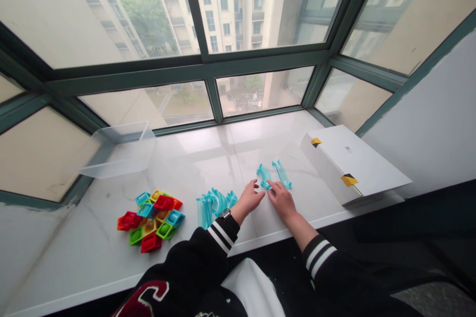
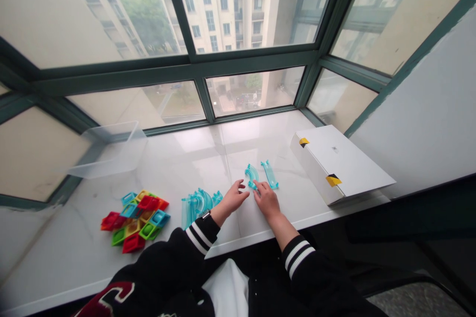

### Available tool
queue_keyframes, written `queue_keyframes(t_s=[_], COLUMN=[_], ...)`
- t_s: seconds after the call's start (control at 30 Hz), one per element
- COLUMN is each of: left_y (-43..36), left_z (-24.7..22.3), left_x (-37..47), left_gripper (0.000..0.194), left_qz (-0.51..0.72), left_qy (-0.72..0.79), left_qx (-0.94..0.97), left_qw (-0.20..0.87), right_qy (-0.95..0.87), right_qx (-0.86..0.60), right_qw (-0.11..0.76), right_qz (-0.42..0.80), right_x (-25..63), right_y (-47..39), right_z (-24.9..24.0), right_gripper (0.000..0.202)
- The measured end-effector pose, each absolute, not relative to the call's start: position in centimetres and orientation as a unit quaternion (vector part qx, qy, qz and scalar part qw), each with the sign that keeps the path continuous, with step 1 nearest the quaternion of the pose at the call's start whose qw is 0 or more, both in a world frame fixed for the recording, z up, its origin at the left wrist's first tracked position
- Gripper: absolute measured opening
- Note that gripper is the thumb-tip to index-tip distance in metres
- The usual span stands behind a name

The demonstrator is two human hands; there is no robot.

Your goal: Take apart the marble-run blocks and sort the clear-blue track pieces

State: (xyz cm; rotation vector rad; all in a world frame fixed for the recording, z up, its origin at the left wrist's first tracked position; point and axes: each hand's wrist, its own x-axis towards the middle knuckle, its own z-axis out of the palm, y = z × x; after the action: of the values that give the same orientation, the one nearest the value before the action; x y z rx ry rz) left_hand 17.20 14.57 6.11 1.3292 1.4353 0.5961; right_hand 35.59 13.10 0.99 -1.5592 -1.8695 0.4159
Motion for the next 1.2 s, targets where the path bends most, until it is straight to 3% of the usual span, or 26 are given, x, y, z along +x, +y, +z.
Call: queue_keyframes(t_s=[0.37, 0.73, 1.2], left_y=[7.3, 1.1, 0.3], left_z=[13.5, 12.0, 9.7], left_x=[6.7, -2.0, -2.2], left_gripper=[0.065, 0.081, 0.075], left_qz=[0.349, 0.451, 0.468], left_qy=[0.539, 0.611, 0.624], left_qx=[0.497, 0.383, 0.372], left_qw=[0.584, 0.525, 0.503], right_qy=[-0.71, -0.712, -0.694], right_qx=[-0.601, -0.605, -0.625], right_qw=[0.339, 0.332, 0.333], right_qz=[0.139, 0.128, 0.133], right_x=[36.0, 36.0, 35.9], right_y=[13.9, 14.2, 14.0], right_z=[0.5, 0.5, 0.8], right_gripper=[0.042, 0.041, 0.041])
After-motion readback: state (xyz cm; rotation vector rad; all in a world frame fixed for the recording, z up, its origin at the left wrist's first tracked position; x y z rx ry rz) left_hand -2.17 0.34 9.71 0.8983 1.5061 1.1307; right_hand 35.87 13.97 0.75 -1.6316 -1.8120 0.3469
